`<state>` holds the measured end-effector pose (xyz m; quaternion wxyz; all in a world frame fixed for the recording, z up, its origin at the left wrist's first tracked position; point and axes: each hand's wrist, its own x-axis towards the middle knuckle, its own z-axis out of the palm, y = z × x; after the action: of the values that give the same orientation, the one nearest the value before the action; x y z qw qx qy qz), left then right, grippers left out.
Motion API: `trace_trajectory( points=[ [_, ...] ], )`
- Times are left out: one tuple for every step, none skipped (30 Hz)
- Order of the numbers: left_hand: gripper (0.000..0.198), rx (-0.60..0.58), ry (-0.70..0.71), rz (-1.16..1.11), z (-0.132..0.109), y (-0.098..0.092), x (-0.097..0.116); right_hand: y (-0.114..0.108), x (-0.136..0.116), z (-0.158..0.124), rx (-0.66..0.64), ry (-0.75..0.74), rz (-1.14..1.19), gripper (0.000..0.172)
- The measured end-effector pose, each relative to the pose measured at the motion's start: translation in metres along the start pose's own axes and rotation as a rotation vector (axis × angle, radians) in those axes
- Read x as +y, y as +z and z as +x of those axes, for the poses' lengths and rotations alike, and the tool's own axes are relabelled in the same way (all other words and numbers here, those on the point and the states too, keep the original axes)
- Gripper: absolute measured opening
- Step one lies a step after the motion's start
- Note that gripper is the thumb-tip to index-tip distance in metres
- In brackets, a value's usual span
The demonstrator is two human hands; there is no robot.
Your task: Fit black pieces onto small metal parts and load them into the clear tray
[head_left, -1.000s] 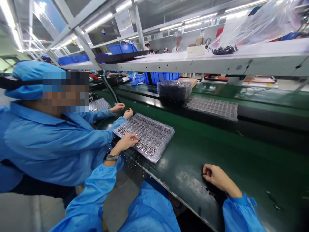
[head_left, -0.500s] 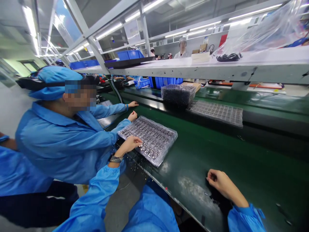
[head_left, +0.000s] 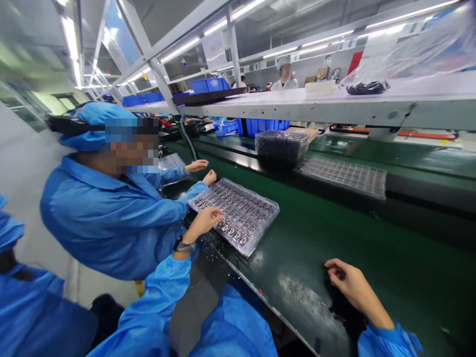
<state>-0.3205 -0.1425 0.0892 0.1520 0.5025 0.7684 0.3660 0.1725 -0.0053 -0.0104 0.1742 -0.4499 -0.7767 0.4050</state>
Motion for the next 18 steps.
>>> trace_trajectory(
  points=[
    [0.027,0.044,0.031,-0.014,-0.005,-0.001,0.007,-0.001,-0.003,-0.001,0.011,0.002,-0.013,0.031],
    [0.029,0.085,0.065,-0.040,-0.011,-0.002,0.015,-0.001,-0.005,-0.002,0.022,0.001,-0.027,0.032],
    [0.029,0.105,0.092,-0.077,-0.019,0.000,0.025,0.000,-0.007,-0.002,0.030,-0.004,-0.040,0.033],
    [0.030,0.095,0.110,-0.127,-0.027,0.004,0.036,0.001,-0.008,-0.003,0.038,-0.011,-0.053,0.033],
    [0.030,0.076,0.121,-0.186,-0.037,0.010,0.048,0.002,-0.007,-0.003,0.050,-0.020,-0.065,0.034],
    [0.029,0.036,0.136,-0.238,-0.049,0.020,0.061,0.004,-0.006,-0.003,0.068,-0.028,-0.075,0.034],
    [0.028,-0.016,0.162,-0.293,-0.061,0.034,0.075,0.006,-0.004,-0.002,0.093,-0.036,-0.079,0.033],
    [0.026,-0.101,0.199,-0.341,-0.073,0.052,0.090,0.006,-0.001,-0.001,0.120,-0.041,-0.075,0.032],
    [0.024,-0.212,0.237,-0.379,-0.083,0.074,0.104,0.007,0.001,0.001,0.146,-0.041,-0.062,0.031],
    [0.022,-0.329,0.269,-0.409,-0.091,0.099,0.118,0.006,0.003,0.002,0.170,-0.042,-0.037,0.030],
    [0.020,-0.450,0.295,-0.427,-0.096,0.125,0.130,0.004,0.004,0.002,0.190,-0.042,-0.001,0.029],
    [0.019,-0.526,0.310,-0.436,-0.097,0.151,0.142,0.001,0.003,0.002,0.209,-0.042,0.043,0.029],
    [0.017,-0.551,0.315,-0.438,-0.095,0.177,0.152,-0.002,0.000,0.001,0.228,-0.044,0.094,0.028],
    [0.016,-0.546,0.315,-0.440,-0.090,0.201,0.159,-0.005,-0.003,-0.001,0.252,-0.044,0.150,0.028],
    [0.016,-0.529,0.308,-0.445,-0.085,0.222,0.165,-0.008,-0.007,-0.003,0.285,-0.049,0.210,0.027],
    [0.016,-0.515,0.292,-0.448,-0.078,0.241,0.169,-0.011,-0.010,-0.004,0.321,-0.048,0.268,0.026],
    [0.016,-0.513,0.275,-0.439,-0.072,0.258,0.171,-0.014,-0.013,-0.005,0.354,-0.037,0.330,0.024],
    [0.018,-0.517,0.262,-0.436,-0.066,0.272,0.173,-0.016,-0.014,-0.006,0.378,-0.026,0.398,0.022]
  ],
)
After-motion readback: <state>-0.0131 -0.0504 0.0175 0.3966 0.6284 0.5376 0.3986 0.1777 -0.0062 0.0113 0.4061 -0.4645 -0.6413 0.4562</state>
